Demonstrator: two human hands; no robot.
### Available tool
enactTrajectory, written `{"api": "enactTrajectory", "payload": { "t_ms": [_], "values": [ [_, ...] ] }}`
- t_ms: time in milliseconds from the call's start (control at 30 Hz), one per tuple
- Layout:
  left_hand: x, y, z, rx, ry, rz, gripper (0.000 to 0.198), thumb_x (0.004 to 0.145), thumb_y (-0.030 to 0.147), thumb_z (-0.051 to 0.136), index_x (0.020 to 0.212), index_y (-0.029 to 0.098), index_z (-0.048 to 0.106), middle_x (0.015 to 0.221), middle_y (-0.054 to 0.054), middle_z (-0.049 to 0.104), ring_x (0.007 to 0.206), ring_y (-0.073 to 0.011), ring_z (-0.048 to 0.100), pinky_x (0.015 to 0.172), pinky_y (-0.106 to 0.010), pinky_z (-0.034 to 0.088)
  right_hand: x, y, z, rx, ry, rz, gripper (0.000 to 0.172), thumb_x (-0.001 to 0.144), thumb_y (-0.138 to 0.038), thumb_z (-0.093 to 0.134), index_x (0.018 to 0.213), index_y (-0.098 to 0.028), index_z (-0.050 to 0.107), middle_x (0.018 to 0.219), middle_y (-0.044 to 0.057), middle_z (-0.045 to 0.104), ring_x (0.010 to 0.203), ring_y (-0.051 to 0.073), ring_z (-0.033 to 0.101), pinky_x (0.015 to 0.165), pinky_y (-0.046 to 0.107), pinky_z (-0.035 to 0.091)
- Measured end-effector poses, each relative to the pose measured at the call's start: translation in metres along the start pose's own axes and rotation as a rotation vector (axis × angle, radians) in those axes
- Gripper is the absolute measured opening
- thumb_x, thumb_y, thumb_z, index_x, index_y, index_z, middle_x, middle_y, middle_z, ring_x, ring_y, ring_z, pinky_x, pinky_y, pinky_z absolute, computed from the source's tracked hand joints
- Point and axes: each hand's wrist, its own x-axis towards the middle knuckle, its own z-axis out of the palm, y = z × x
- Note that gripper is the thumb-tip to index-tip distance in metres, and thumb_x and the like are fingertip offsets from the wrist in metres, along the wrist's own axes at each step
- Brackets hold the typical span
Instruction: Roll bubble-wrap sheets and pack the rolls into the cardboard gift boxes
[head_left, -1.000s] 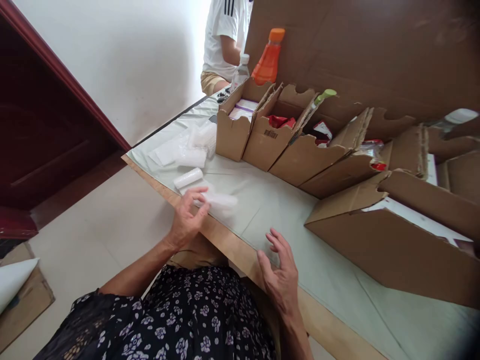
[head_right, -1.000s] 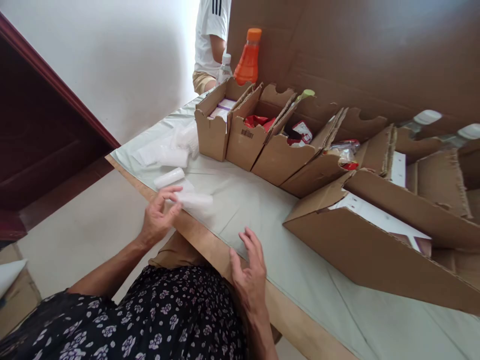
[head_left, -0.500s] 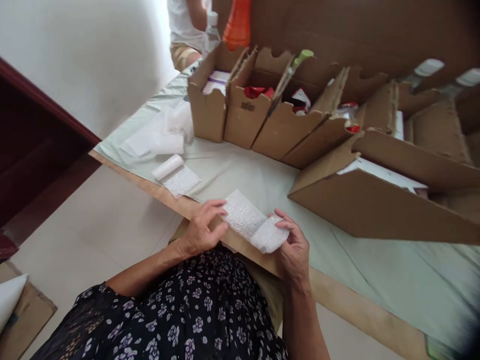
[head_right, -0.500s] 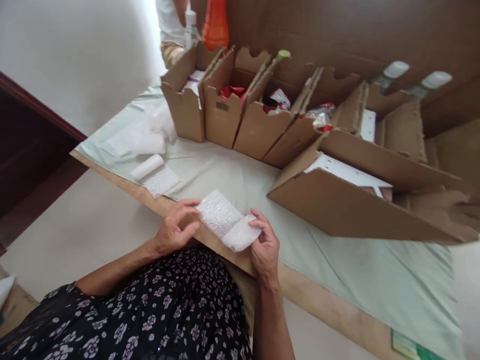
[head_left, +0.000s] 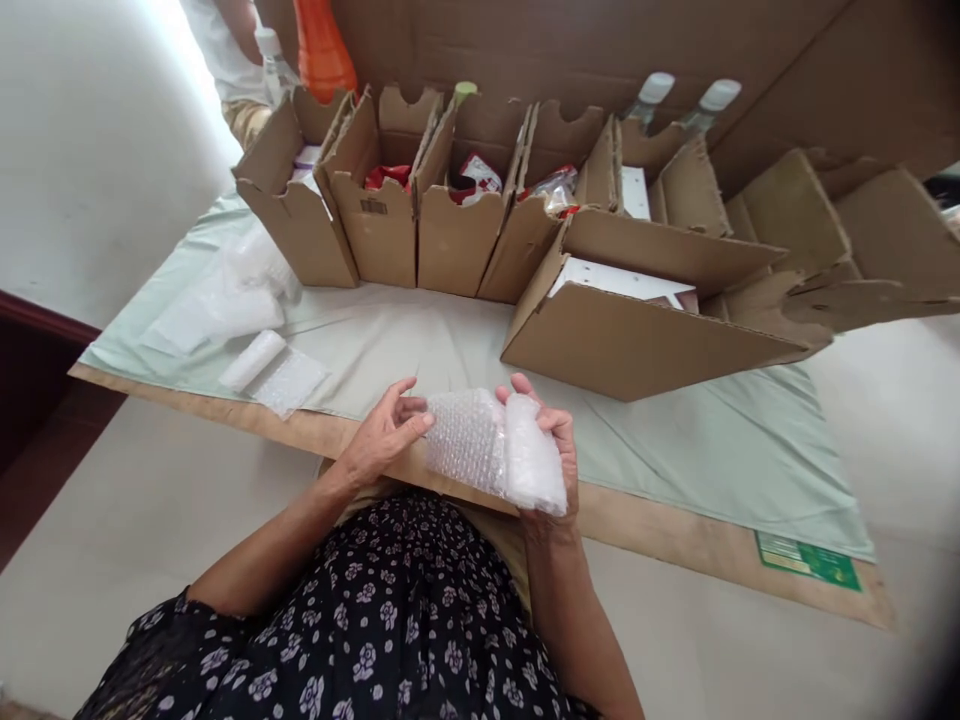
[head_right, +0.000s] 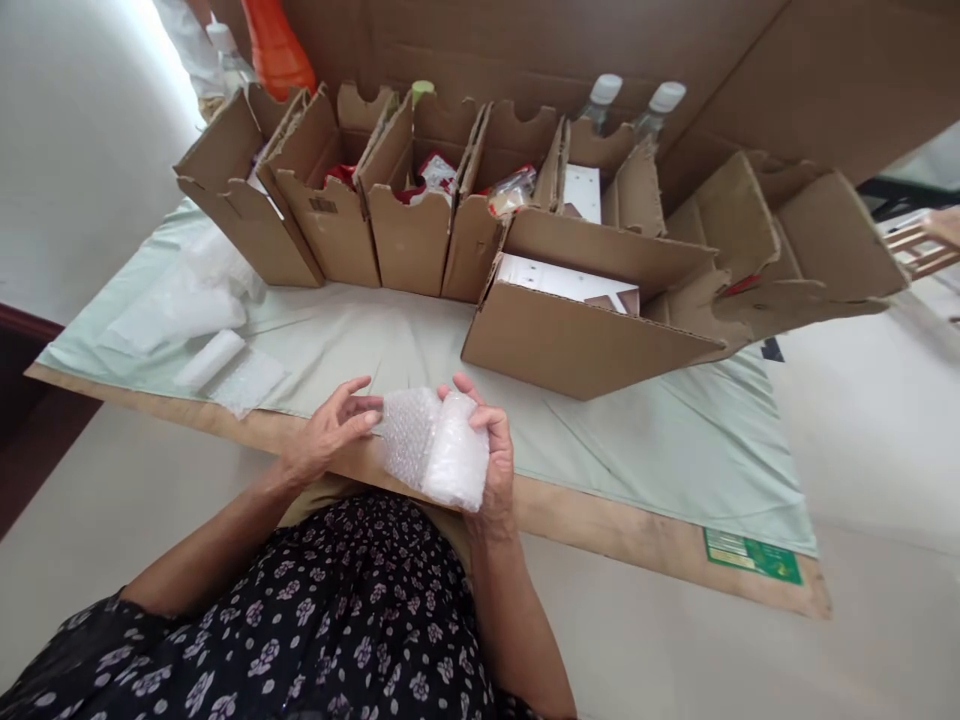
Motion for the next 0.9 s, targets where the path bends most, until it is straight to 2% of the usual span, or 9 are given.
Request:
{"api": "enactTrajectory", "payload": {
  "t_ms": [133, 233, 333, 433, 533, 633, 700, 767, 900],
  "values": [
    [-0.004, 0.001, 0.026, -0.412, -0.229, -0.258, 0.081, 0.069, 0.051, 0.088, 0.135, 0.014, 0.058, 0.116, -0.016, 0.074, 0.103, -0.0276, 0.072, 0.083, -0.034, 0.057, -0.004, 0.004, 0.002, 0.011, -0.062, -0.025, 0.026, 0.089, -0.055, 0.061, 0.101, -0.032, 0.065, 0.155, 0.000, 0.054, 0.133, 0.032, 0.060, 0.099, 0.055, 0.056],
    [-0.003, 0.004, 0.038, -0.545, -0.376, -0.392, 0.061, 0.062, 0.044, 0.093, 0.108, 0.010, 0.071, 0.092, -0.013, 0.078, 0.086, -0.0255, 0.075, 0.075, -0.031, 0.058, -0.004, 0.012, -0.020, 0.049, 0.006, -0.030, 0.022, 0.086, -0.050, 0.068, 0.096, -0.031, 0.065, 0.154, 0.001, 0.055, 0.135, 0.032, 0.058, 0.104, 0.055, 0.053],
    [0.003, 0.012, 0.041, -0.541, -0.303, -0.308, 0.048, 0.063, 0.033, 0.092, 0.100, 0.012, 0.072, 0.084, -0.008, 0.078, 0.074, -0.0208, 0.074, 0.071, -0.029, 0.058, -0.007, 0.015, -0.060, 0.006, 0.159, 0.041, 0.028, 0.088, -0.051, 0.067, 0.108, -0.031, 0.065, 0.151, 0.005, 0.058, 0.135, 0.031, 0.058, 0.106, 0.056, 0.052],
    [0.009, 0.018, 0.042, -0.492, -0.263, -0.211, 0.048, 0.061, 0.031, 0.092, 0.101, 0.014, 0.072, 0.085, -0.005, 0.078, 0.069, -0.0179, 0.072, 0.067, -0.028, 0.058, -0.018, 0.010, -0.089, -0.053, 0.206, 0.048, 0.047, 0.096, -0.062, 0.049, 0.129, -0.032, 0.060, 0.152, 0.011, 0.056, 0.139, 0.032, 0.055, 0.103, 0.057, 0.053],
    [0.009, 0.020, 0.049, -0.464, -0.320, -0.202, 0.050, 0.057, 0.032, 0.091, 0.099, 0.013, 0.072, 0.086, -0.006, 0.078, 0.072, -0.0201, 0.073, 0.068, -0.029, 0.058, -0.028, 0.001, -0.090, -0.264, 0.199, -0.093, 0.062, 0.094, -0.064, 0.055, 0.146, -0.031, 0.051, 0.160, 0.012, 0.047, 0.148, 0.032, 0.045, 0.112, 0.056, 0.046],
    [0.006, 0.021, 0.056, -0.484, -0.406, -0.218, 0.053, 0.056, 0.034, 0.088, 0.102, 0.013, 0.073, 0.094, -0.011, 0.079, 0.088, -0.0298, 0.076, 0.079, -0.037, 0.061, -0.023, -0.001, -0.077, -0.633, 0.123, -0.201, 0.078, 0.087, -0.058, 0.070, 0.154, -0.031, 0.043, 0.166, 0.010, 0.039, 0.152, 0.032, 0.036, 0.121, 0.055, 0.035],
    [0.004, 0.023, 0.055, -0.480, -0.467, -0.226, 0.059, 0.056, 0.036, 0.087, 0.108, 0.012, 0.073, 0.099, -0.014, 0.079, 0.099, -0.0364, 0.076, 0.085, -0.043, 0.061, -0.010, 0.003, -0.069, -0.867, 0.099, -0.229, 0.073, 0.087, -0.057, 0.071, 0.151, -0.030, 0.049, 0.163, 0.010, 0.042, 0.150, 0.033, 0.038, 0.122, 0.057, 0.032],
    [0.003, 0.022, 0.048, -0.457, -0.474, -0.226, 0.062, 0.055, 0.036, 0.086, 0.111, 0.012, 0.072, 0.100, -0.015, 0.080, 0.102, -0.0392, 0.075, 0.087, -0.046, 0.062, 0.004, 0.010, -0.066, -1.047, 0.103, -0.247, 0.058, 0.088, -0.054, 0.068, 0.139, -0.027, 0.061, 0.155, 0.012, 0.052, 0.146, 0.036, 0.043, 0.119, 0.060, 0.033],
    [0.005, 0.015, 0.019, -0.390, -0.302, -0.238, 0.055, 0.054, 0.033, 0.088, 0.104, 0.014, 0.073, 0.091, -0.012, 0.080, 0.092, -0.0355, 0.077, 0.083, -0.045, 0.064, 0.017, 0.018, -0.076, -1.115, 0.146, -0.279, 0.025, 0.093, -0.041, 0.058, 0.099, -0.024, 0.075, 0.130, 0.011, 0.071, 0.134, 0.035, 0.054, 0.110, 0.057, 0.040]
  ]
}}
